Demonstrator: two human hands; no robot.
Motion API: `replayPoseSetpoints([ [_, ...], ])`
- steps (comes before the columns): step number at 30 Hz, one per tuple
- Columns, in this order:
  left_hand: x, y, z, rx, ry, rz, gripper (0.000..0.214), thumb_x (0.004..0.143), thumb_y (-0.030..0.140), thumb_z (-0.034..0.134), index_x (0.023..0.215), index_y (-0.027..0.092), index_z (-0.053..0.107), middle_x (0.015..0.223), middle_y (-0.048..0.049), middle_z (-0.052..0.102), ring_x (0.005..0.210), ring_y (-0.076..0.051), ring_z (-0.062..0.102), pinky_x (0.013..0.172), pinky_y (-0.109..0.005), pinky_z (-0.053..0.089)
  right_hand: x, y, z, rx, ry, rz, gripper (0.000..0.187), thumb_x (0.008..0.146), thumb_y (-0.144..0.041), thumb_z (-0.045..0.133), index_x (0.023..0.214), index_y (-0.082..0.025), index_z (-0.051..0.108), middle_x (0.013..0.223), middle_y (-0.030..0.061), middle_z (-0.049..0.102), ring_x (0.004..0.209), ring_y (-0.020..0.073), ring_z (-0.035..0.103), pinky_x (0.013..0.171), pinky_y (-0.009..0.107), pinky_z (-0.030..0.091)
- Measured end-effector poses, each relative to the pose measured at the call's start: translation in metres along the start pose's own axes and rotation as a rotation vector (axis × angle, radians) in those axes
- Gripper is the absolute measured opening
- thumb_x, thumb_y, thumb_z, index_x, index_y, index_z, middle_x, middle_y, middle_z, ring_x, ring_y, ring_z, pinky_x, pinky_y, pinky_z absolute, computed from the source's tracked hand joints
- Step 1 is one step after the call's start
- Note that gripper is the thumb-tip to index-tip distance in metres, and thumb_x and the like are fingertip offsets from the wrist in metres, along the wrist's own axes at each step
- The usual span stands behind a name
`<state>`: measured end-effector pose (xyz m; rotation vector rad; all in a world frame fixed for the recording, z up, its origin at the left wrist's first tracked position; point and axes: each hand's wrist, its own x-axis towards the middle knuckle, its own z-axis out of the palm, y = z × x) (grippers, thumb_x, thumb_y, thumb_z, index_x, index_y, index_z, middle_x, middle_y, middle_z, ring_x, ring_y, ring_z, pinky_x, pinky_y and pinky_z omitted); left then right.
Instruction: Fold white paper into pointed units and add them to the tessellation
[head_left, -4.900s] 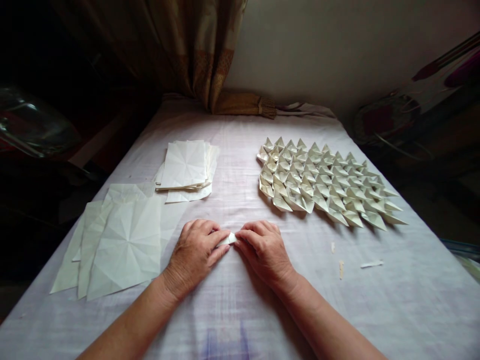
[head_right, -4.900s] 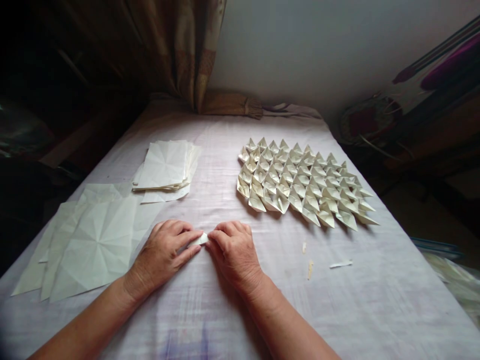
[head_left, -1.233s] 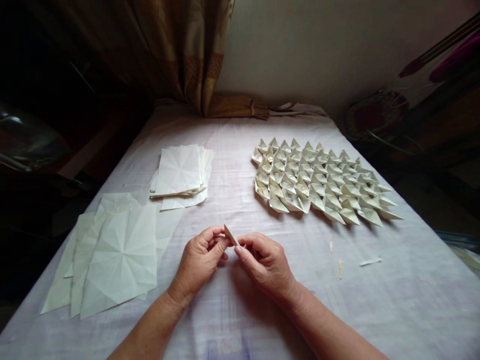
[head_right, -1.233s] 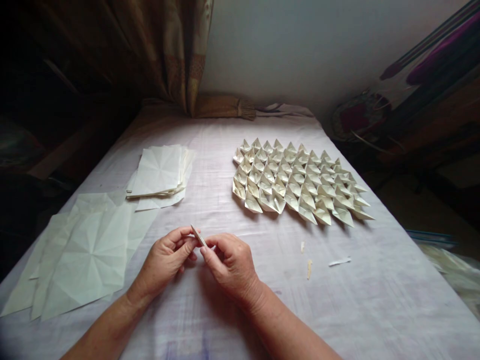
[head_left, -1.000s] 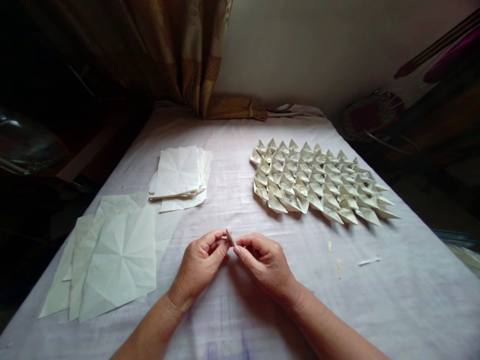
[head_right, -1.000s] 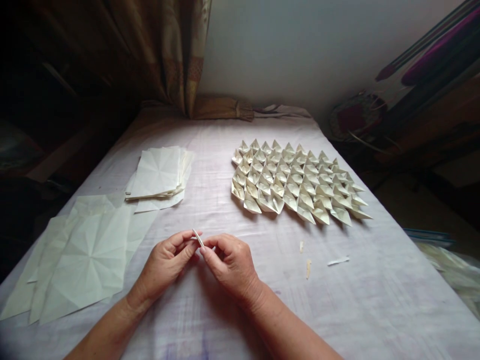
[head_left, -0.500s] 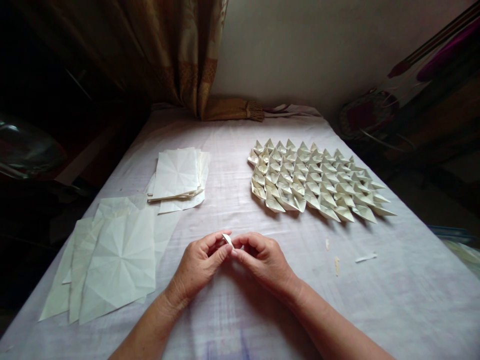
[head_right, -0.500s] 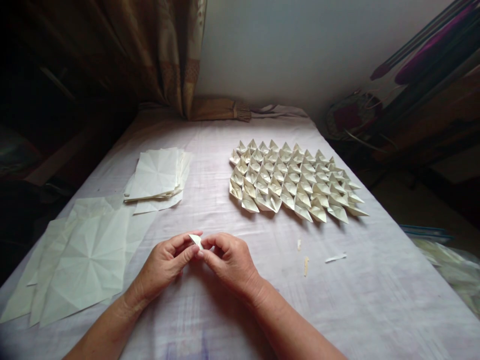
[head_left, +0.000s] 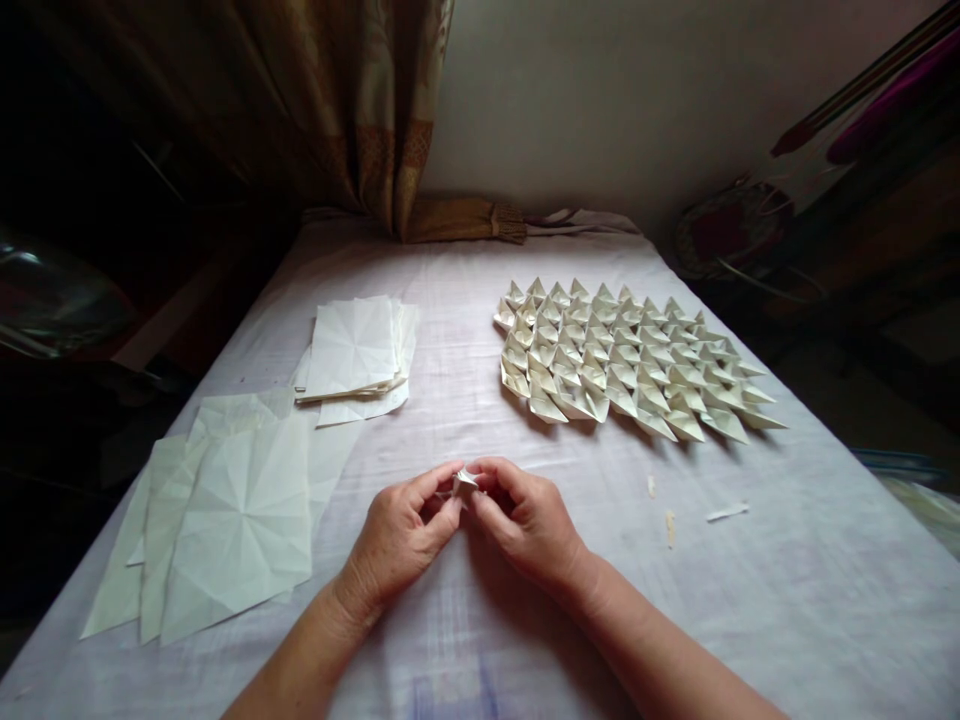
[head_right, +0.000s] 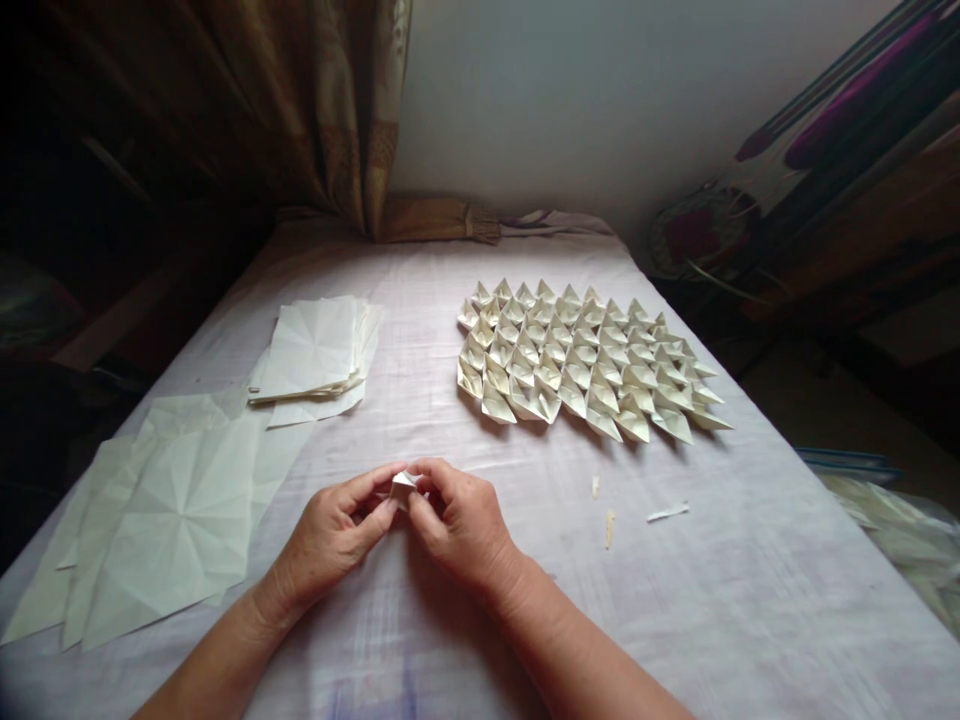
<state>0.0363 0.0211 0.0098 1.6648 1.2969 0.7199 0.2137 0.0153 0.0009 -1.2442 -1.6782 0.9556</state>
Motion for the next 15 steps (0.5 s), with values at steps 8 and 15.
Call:
replayPoseSetpoints([
  [8, -0.001, 0.0057, 0.005, 0.064, 0.059, 0.035, 0.041, 0.082, 0.019, 0.05, 0.122, 0.022, 0.058, 0.097, -0.0018, 0.078, 0.076, -0.015, 0.074, 0.071, -0.022, 0.056, -0.0004, 0.002, 0.0026, -0.067, 0.09, -0.099, 0.019, 0.082, -0.013, 0.053, 0.095, -0.021, 0.064, 0.071, -0.0017, 0.07, 0.057, 0.0104, 0.061, 0.056, 0.018, 0.045],
  [15, -0.0051, 0.0058, 0.0079, 0.163, 0.161, 0.077, 0.024, 0.084, 0.017, 0.048, 0.103, 0.026, 0.06, 0.085, 0.0031, 0.076, 0.067, -0.013, 0.071, 0.065, -0.02, 0.051, -0.0013, 0.0053, 0.0021, -0.027, 0.092, -0.169, 0.023, 0.085, -0.009, 0.053, 0.097, -0.022, 0.068, 0.084, 0.0008, 0.075, 0.069, 0.0121, 0.069, 0.063, 0.019, 0.051],
])
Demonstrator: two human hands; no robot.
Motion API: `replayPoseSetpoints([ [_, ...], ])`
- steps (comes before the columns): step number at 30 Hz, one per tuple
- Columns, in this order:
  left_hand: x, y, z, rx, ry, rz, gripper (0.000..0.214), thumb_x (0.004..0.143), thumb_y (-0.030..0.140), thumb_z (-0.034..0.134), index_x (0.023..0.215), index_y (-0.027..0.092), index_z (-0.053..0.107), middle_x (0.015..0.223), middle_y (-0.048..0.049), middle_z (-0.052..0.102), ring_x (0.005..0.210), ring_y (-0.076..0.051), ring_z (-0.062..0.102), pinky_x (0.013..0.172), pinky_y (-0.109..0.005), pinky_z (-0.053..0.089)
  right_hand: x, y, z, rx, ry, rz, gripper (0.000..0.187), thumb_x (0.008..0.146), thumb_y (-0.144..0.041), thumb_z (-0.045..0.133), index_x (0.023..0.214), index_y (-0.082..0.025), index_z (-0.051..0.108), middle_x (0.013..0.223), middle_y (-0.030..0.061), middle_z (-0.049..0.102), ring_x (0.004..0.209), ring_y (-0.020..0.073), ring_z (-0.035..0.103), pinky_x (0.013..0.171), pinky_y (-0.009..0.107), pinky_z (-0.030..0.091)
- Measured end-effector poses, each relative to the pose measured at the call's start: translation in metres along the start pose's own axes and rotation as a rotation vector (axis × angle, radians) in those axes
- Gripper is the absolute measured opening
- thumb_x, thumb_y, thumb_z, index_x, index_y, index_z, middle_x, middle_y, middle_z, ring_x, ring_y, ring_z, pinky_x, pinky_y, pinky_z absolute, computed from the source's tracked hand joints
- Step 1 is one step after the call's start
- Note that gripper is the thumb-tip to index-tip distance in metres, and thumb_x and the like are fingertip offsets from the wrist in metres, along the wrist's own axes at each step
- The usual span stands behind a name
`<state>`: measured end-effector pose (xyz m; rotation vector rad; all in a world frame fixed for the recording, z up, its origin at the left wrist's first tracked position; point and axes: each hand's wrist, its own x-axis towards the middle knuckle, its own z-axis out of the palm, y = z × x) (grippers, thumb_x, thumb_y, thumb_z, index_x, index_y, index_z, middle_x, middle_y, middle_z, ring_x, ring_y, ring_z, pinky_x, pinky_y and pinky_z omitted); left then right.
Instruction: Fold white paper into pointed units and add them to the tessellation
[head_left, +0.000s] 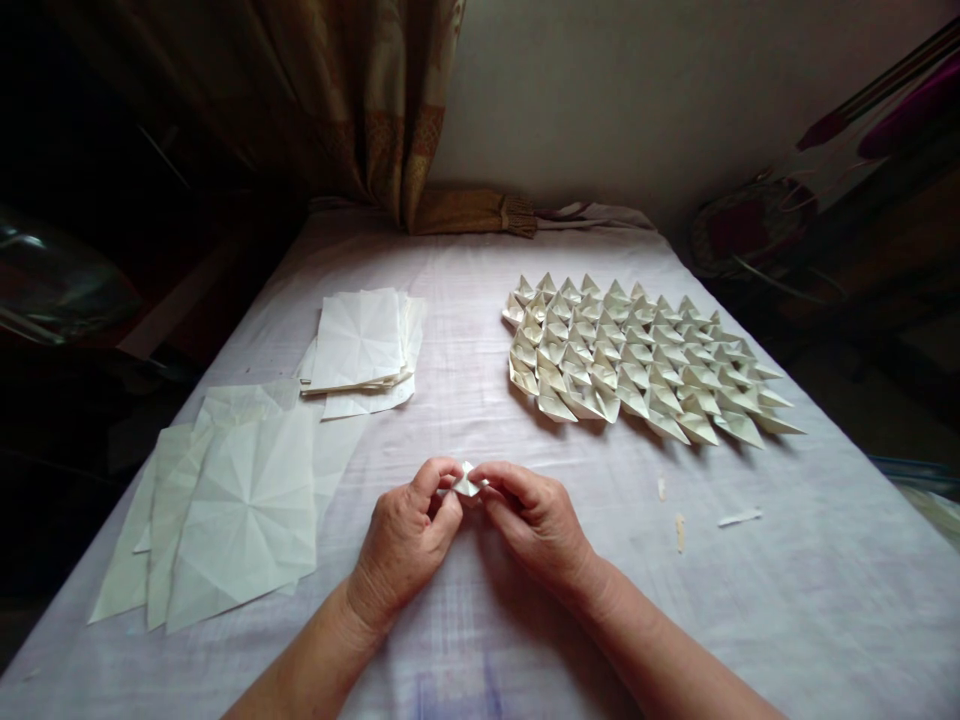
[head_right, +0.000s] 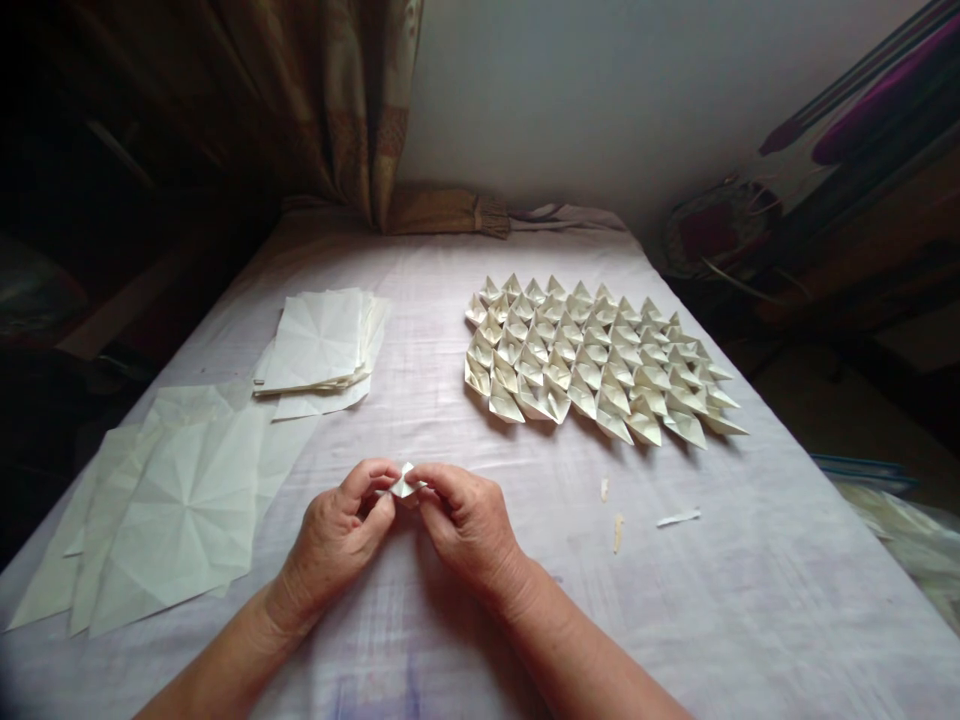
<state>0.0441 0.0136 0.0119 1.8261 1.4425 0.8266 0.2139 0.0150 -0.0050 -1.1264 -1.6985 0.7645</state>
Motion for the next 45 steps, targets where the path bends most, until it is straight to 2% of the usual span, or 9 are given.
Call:
replayPoseSetpoints([
  [4, -0.001, -0.006, 0.002, 0.004, 0.041, 0.04, 0.023, 0.085, 0.016, 0.047, 0.1, 0.026, 0.063, 0.075, 0.0053, 0.071, 0.063, -0.011, 0.067, 0.063, -0.019, 0.047, -0.001, 0.003, 0.001, 0.013, 0.015, -0.038, 0.025, 0.086, -0.007, 0.055, 0.099, -0.022, 0.07, 0.087, 0.0018, 0.077, 0.073, 0.0134, 0.072, 0.066, 0.02, 0.054],
  [14, 0.0, -0.009, 0.002, -0.081, 0.016, -0.036, 0.021, 0.083, 0.016, 0.048, 0.092, 0.023, 0.066, 0.07, 0.0048, 0.069, 0.061, -0.011, 0.065, 0.063, -0.019, 0.047, -0.002, 0.004, 0.0, 0.013, 0.016, -0.062, 0.025, 0.084, -0.005, 0.057, 0.094, -0.023, 0.073, 0.084, 0.0017, 0.078, 0.072, 0.0145, 0.074, 0.066, 0.02, 0.057],
  [23, 0.003, 0.003, -0.009, -0.043, -0.132, -0.097, 0.018, 0.082, 0.016, 0.048, 0.092, 0.024, 0.061, 0.075, 0.0045, 0.069, 0.065, -0.013, 0.063, 0.064, -0.022, 0.046, -0.001, 0.002, -0.001, -0.015, 0.024, -0.054, 0.023, 0.084, -0.007, 0.055, 0.086, -0.023, 0.073, 0.078, 0.0026, 0.077, 0.068, 0.0152, 0.072, 0.063, 0.023, 0.057],
  [26, 0.004, 0.004, -0.01, -0.131, -0.152, -0.147, 0.006, 0.084, 0.026, 0.055, 0.089, 0.023, 0.058, 0.072, 0.0045, 0.065, 0.061, -0.012, 0.061, 0.059, -0.021, 0.044, -0.001, 0.003, 0.0, -0.031, 0.032, -0.059, 0.025, 0.082, -0.007, 0.054, 0.087, -0.023, 0.073, 0.078, 0.0024, 0.077, 0.067, 0.0152, 0.072, 0.063, 0.023, 0.057],
  [32, 0.005, 0.0, -0.007, -0.246, -0.128, -0.294, 0.016, 0.08, 0.033, 0.061, 0.088, 0.022, 0.053, 0.064, 0.006, 0.058, 0.057, -0.011, 0.055, 0.054, -0.02, 0.041, -0.002, 0.003, 0.003, -0.075, 0.047, -0.108, 0.024, 0.082, -0.006, 0.054, 0.088, -0.022, 0.071, 0.079, 0.0029, 0.077, 0.069, 0.0151, 0.072, 0.064, 0.023, 0.056],
  [36, 0.006, -0.002, -0.005, -0.273, -0.111, -0.347, 0.022, 0.077, 0.035, 0.062, 0.091, 0.021, 0.052, 0.07, 0.0035, 0.063, 0.059, -0.011, 0.056, 0.057, -0.021, 0.043, -0.002, 0.001, 0.003, -0.105, 0.022, -0.12, 0.025, 0.081, -0.006, 0.052, 0.09, -0.022, 0.069, 0.081, 0.003, 0.077, 0.07, 0.0151, 0.072, 0.065, 0.024, 0.056],
  [39, 0.007, -0.002, -0.004, -0.282, -0.104, -0.365, 0.024, 0.076, 0.036, 0.063, 0.093, 0.021, 0.052, 0.074, 0.0026, 0.065, 0.059, -0.011, 0.057, 0.059, -0.022, 0.043, -0.001, -0.002, 0.002, -0.108, -0.005, -0.082, 0.024, 0.079, -0.007, 0.05, 0.086, -0.021, 0.068, 0.079, 0.0027, 0.075, 0.068, 0.0145, 0.07, 0.064, 0.023, 0.053],
  [43, 0.007, -0.001, -0.005, -0.257, -0.1, -0.36, 0.024, 0.076, 0.034, 0.064, 0.094, 0.021, 0.053, 0.076, 0.0025, 0.065, 0.061, -0.012, 0.059, 0.059, -0.022, 0.045, 0.001, -0.009, 0.0, -0.063, -0.034, 0.118, 0.011, 0.083, -0.018, 0.053, 0.083, -0.019, 0.063, 0.063, -0.0013, 0.066, 0.051, 0.0108, 0.057, 0.05, 0.019, 0.045],
  [45, 0.006, -0.001, -0.004, -0.235, -0.094, -0.339, 0.023, 0.076, 0.032, 0.064, 0.095, 0.021, 0.054, 0.077, 0.0024, 0.066, 0.06, -0.012, 0.059, 0.058, -0.022, 0.046, 0.002, -0.01, -0.001, -0.043, -0.048, 0.185, 0.01, 0.086, -0.026, 0.056, 0.085, -0.018, 0.063, 0.062, -0.0019, 0.063, 0.049, 0.0097, 0.054, 0.047, 0.019, 0.042],
])
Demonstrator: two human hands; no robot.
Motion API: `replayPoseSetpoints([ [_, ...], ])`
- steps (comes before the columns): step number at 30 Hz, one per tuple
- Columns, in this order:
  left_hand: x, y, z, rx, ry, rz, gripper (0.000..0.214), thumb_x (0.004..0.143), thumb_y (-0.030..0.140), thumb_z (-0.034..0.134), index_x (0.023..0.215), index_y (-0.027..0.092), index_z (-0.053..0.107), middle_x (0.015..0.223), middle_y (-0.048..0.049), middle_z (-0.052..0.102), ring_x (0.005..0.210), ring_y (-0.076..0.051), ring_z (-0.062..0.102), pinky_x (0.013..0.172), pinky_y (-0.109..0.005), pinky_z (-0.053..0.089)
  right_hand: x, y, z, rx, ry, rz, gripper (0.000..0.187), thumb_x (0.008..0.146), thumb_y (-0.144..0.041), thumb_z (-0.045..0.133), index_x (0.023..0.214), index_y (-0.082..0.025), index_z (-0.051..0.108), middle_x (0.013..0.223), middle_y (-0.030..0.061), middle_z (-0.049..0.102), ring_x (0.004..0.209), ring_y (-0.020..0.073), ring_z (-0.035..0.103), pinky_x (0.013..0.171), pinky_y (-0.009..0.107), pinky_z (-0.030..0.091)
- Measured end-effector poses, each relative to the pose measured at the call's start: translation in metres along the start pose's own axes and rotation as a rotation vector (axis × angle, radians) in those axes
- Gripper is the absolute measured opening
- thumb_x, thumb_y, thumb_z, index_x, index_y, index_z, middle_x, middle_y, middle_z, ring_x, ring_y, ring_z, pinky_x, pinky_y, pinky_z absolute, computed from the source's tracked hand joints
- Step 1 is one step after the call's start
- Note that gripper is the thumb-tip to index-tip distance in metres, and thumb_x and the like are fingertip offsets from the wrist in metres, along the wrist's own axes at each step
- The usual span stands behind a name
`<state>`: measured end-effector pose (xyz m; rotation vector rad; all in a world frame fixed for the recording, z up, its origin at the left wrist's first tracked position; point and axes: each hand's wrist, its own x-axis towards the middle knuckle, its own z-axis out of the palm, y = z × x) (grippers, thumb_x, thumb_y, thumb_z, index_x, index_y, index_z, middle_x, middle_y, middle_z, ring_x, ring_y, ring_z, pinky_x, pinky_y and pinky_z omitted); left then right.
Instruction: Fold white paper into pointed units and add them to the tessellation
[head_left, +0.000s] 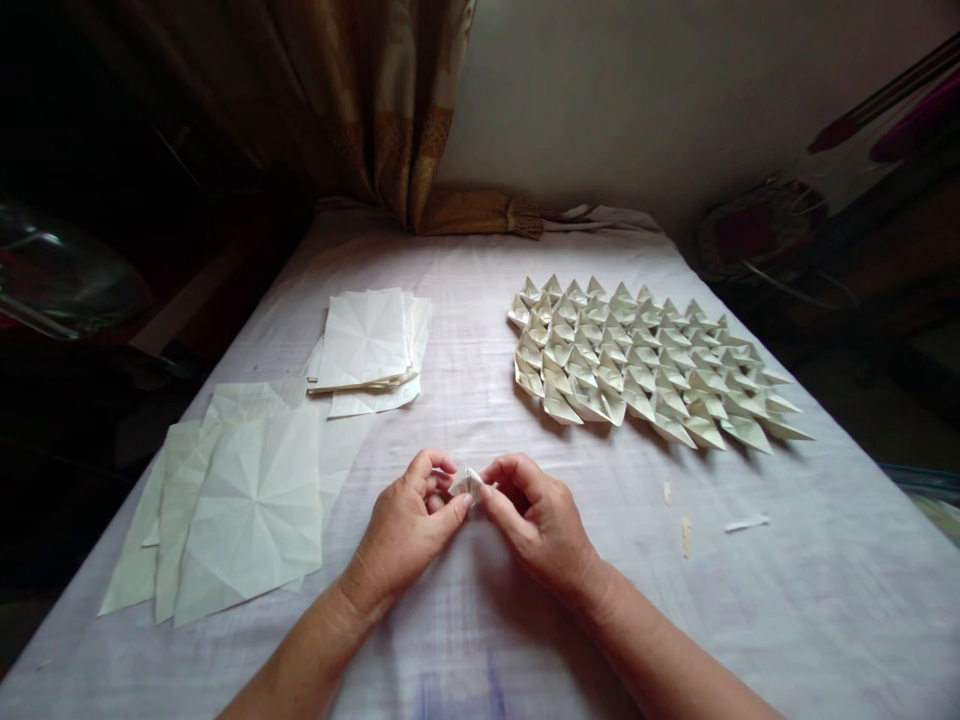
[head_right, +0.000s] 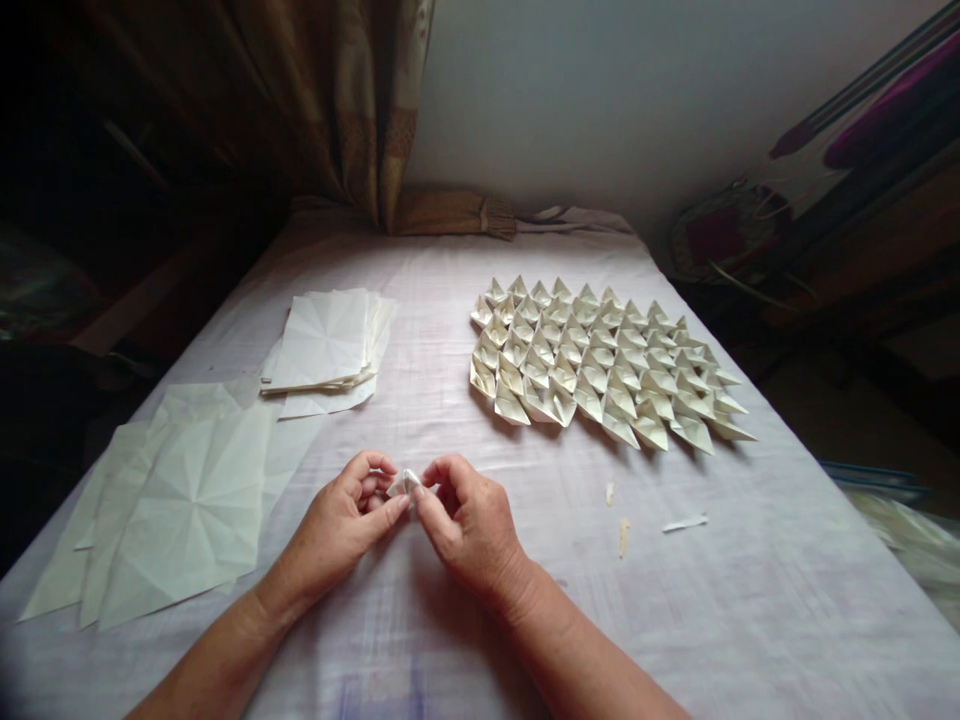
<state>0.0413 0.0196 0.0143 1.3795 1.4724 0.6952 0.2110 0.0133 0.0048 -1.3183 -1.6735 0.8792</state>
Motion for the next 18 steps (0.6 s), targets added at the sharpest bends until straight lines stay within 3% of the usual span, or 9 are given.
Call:
replayPoseSetpoints([
  [5, -0.0034, -0.003, 0.0017, 0.021, 0.011, 0.074, 0.021, 0.079, 0.03, 0.065, 0.097, 0.021, 0.057, 0.085, 0.0015, 0.067, 0.059, -0.01, 0.059, 0.058, -0.02, 0.048, 0.0034, 0.0042, -0.0025, 0.065, -0.062, 0.027, 0.019, 0.09, -0.028, 0.057, 0.077, -0.018, 0.067, 0.068, 0.0012, 0.069, 0.061, 0.0122, 0.061, 0.058, 0.021, 0.048],
  [11, -0.0008, -0.0038, 0.0003, -0.069, -0.089, 0.08, 0.023, 0.087, 0.039, 0.058, 0.092, 0.018, 0.063, 0.072, 0.0001, 0.065, 0.059, -0.011, 0.06, 0.056, -0.021, 0.048, 0.0027, 0.007, -0.0015, 0.171, 0.023, 0.079, 0.019, 0.089, -0.031, 0.058, 0.077, -0.018, 0.066, 0.069, 0.001, 0.069, 0.061, 0.013, 0.063, 0.057, 0.021, 0.049],
  [14, 0.002, -0.0033, 0.0009, -0.14, -0.103, 0.022, 0.025, 0.087, 0.04, 0.057, 0.095, 0.017, 0.063, 0.071, -0.0001, 0.067, 0.052, -0.01, 0.057, 0.049, -0.02, 0.045, 0.0042, 0.0069, 0.0008, 0.043, 0.055, 0.026, 0.013, 0.087, -0.028, 0.059, 0.092, -0.019, 0.068, 0.073, 0.0013, 0.069, 0.062, 0.013, 0.062, 0.057, 0.022, 0.047],
  [18, 0.0039, -0.0004, 0.0003, -0.06, -0.057, 0.018, 0.027, 0.087, 0.034, 0.055, 0.109, 0.02, 0.057, 0.074, 0.0015, 0.072, 0.047, -0.012, 0.059, 0.049, -0.021, 0.046, 0.0091, 0.0076, 0.0039, -0.133, 0.073, -0.016, 0.026, 0.084, -0.023, 0.059, 0.109, -0.02, 0.064, 0.074, 0.0001, 0.069, 0.06, 0.0131, 0.06, 0.058, 0.024, 0.045],
])
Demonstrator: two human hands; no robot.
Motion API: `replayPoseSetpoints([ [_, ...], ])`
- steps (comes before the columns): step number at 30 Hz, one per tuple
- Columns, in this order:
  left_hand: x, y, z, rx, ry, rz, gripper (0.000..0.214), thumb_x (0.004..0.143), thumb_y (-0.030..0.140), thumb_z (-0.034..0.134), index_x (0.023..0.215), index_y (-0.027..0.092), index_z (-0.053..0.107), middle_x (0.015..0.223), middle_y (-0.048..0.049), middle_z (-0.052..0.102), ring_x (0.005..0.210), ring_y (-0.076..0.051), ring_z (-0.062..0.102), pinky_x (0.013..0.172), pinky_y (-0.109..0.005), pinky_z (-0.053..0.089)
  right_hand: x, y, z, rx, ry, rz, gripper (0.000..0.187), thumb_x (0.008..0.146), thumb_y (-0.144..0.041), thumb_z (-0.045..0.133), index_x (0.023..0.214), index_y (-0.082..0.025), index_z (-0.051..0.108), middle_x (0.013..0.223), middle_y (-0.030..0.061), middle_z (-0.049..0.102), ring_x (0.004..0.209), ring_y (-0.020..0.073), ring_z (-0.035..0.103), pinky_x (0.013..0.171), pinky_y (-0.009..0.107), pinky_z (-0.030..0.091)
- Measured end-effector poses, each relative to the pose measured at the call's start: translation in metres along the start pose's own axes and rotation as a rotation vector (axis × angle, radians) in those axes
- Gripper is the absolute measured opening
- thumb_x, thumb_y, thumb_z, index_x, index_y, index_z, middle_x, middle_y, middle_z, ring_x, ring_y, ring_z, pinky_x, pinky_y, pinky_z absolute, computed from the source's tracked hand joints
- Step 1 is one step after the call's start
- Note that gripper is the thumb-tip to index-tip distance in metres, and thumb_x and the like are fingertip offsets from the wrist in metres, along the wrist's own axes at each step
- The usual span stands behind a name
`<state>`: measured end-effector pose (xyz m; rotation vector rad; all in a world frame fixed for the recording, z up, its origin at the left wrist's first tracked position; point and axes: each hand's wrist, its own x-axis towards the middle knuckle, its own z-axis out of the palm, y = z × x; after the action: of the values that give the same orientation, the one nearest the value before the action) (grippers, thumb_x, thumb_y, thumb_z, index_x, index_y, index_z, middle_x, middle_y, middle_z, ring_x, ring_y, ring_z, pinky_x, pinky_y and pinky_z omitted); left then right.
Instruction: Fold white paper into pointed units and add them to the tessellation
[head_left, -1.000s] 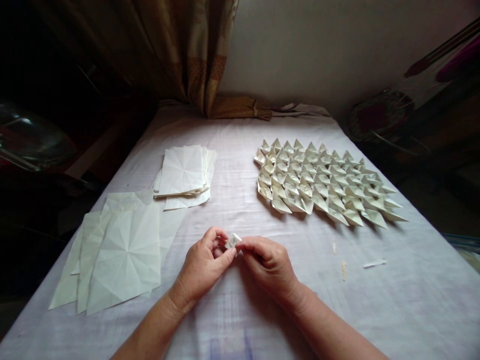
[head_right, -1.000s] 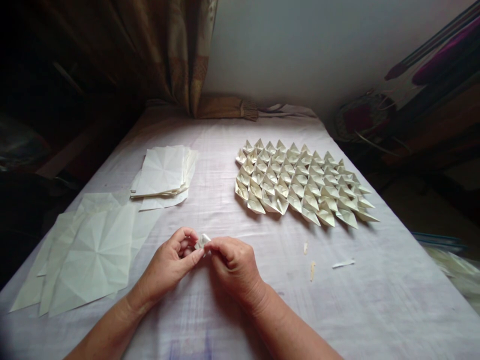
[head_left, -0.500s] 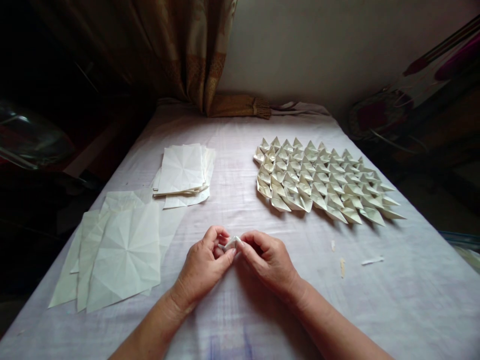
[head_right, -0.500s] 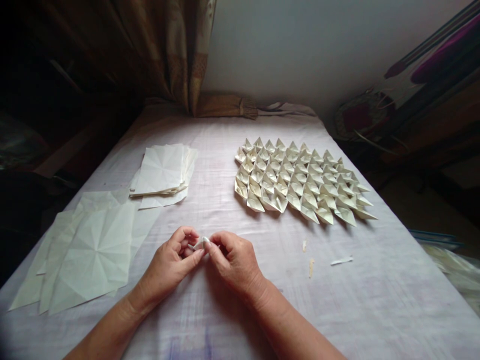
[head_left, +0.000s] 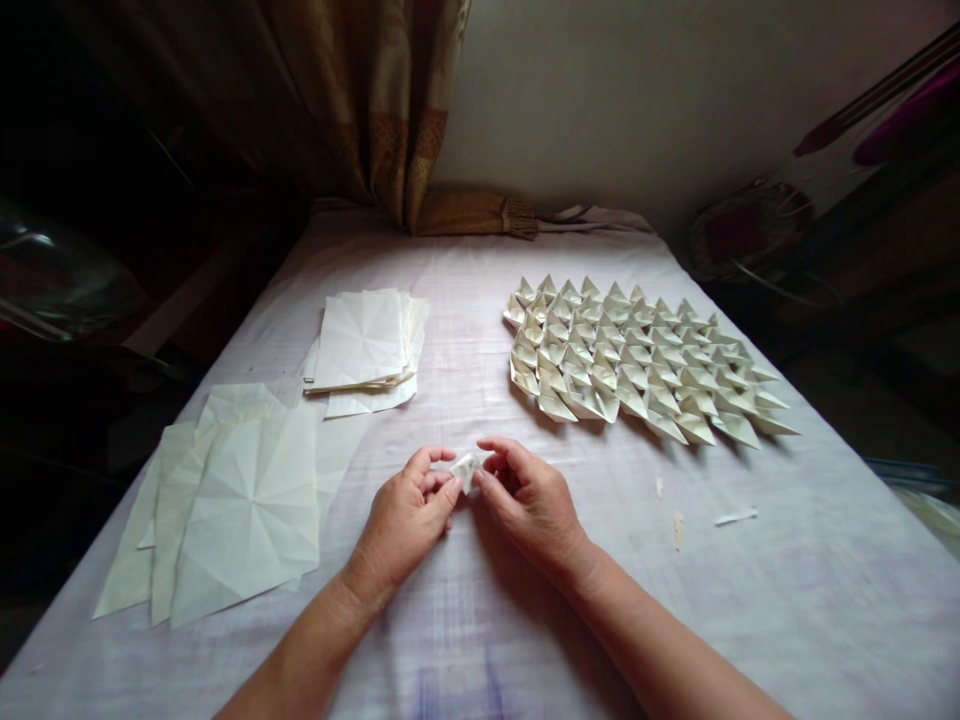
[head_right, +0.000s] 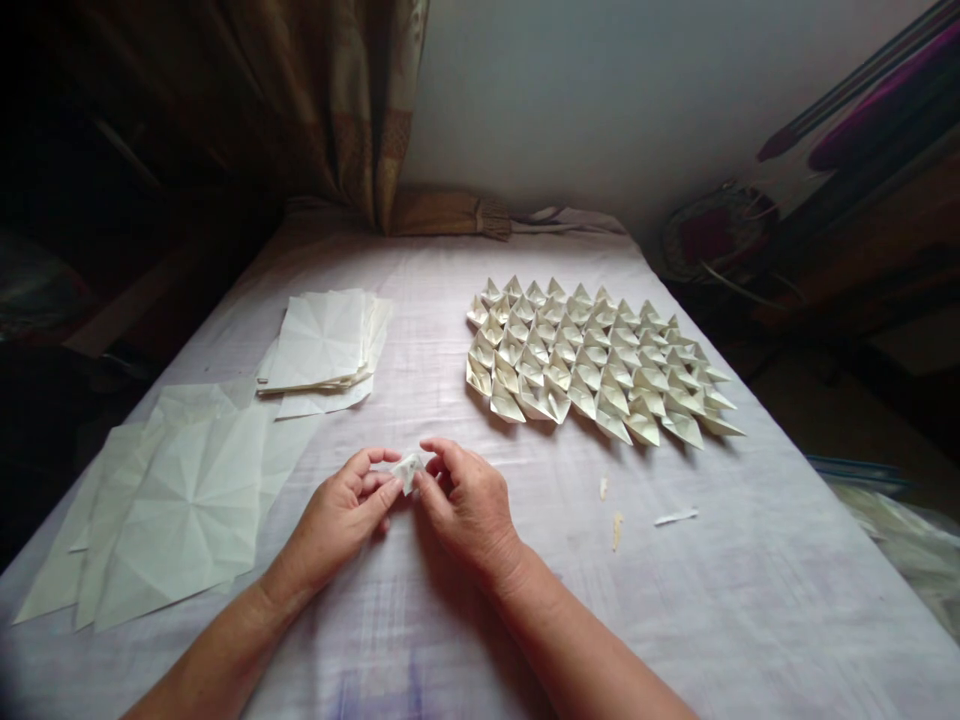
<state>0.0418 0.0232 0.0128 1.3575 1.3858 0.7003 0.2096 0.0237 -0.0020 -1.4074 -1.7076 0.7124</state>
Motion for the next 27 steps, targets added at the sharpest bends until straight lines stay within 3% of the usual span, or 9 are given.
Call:
replayPoseSetpoints([
  [6, -0.004, -0.002, -0.009, 0.463, 0.213, 0.268, 0.022, 0.089, 0.028, 0.053, 0.106, 0.024, 0.065, 0.087, -0.0008, 0.075, 0.076, -0.018, 0.071, 0.072, -0.027, 0.053, 0.003, 0.003, 0.004, -0.315, 0.057, -0.095, 0.007, 0.085, -0.02, 0.059, 0.086, -0.022, 0.065, 0.076, 0.0023, 0.07, 0.072, 0.0184, 0.061, 0.071, 0.03, 0.039],
  [9, -0.007, -0.007, -0.011, 0.601, 0.194, 0.516, 0.027, 0.092, 0.02, 0.048, 0.105, 0.024, 0.07, 0.106, -0.0046, 0.073, 0.095, -0.019, 0.068, 0.087, -0.032, 0.052, 0.003, 0.005, 0.005, -0.371, 0.049, -0.126, 0.007, 0.087, -0.019, 0.059, 0.083, -0.021, 0.065, 0.079, 0.0034, 0.07, 0.077, 0.0198, 0.06, 0.073, 0.031, 0.037],
  [12, -0.011, -0.01, -0.009, 0.774, 0.119, 0.681, 0.034, 0.093, 0.019, 0.049, 0.121, 0.024, 0.067, 0.125, -0.0062, 0.069, 0.12, -0.026, 0.058, 0.103, -0.043, 0.044, 0.003, 0.006, 0.006, -0.403, 0.052, -0.137, 0.008, 0.088, -0.02, 0.058, 0.084, -0.02, 0.065, 0.08, 0.0037, 0.069, 0.077, 0.0202, 0.059, 0.073, 0.032, 0.036],
  [16, -0.015, -0.011, -0.008, 0.931, 0.065, 0.717, 0.045, 0.092, 0.019, 0.052, 0.137, 0.023, 0.055, 0.137, -0.0057, 0.062, 0.133, -0.03, 0.048, 0.111, -0.051, 0.032, 0.002, 0.009, 0.003, -0.405, 0.016, -0.163, 0.012, 0.092, -0.02, 0.056, 0.087, -0.02, 0.067, 0.082, 0.0045, 0.068, 0.08, 0.0205, 0.059, 0.075, 0.032, 0.038],
  [23, -0.014, -0.011, -0.013, 1.029, 0.032, 0.739, 0.047, 0.093, 0.021, 0.051, 0.139, 0.023, 0.053, 0.139, -0.0052, 0.06, 0.133, -0.03, 0.049, 0.113, -0.051, 0.028, -0.009, 0.009, -0.009, -0.503, -0.061, -0.338, 0.028, 0.096, -0.018, 0.05, 0.119, -0.018, 0.066, 0.101, 0.0088, 0.069, 0.089, 0.023, 0.056, 0.078, 0.035, 0.041],
  [27, -0.012, -0.014, -0.014, 1.07, 0.038, 0.785, 0.045, 0.094, 0.026, 0.051, 0.139, 0.025, 0.053, 0.14, -0.0024, 0.059, 0.132, -0.029, 0.049, 0.114, -0.049, 0.026, -0.011, 0.007, -0.015, -0.594, -0.103, -0.371, 0.03, 0.096, -0.02, 0.051, 0.122, -0.018, 0.064, 0.107, 0.0094, 0.067, 0.092, 0.0236, 0.054, 0.079, 0.036, 0.04],
])
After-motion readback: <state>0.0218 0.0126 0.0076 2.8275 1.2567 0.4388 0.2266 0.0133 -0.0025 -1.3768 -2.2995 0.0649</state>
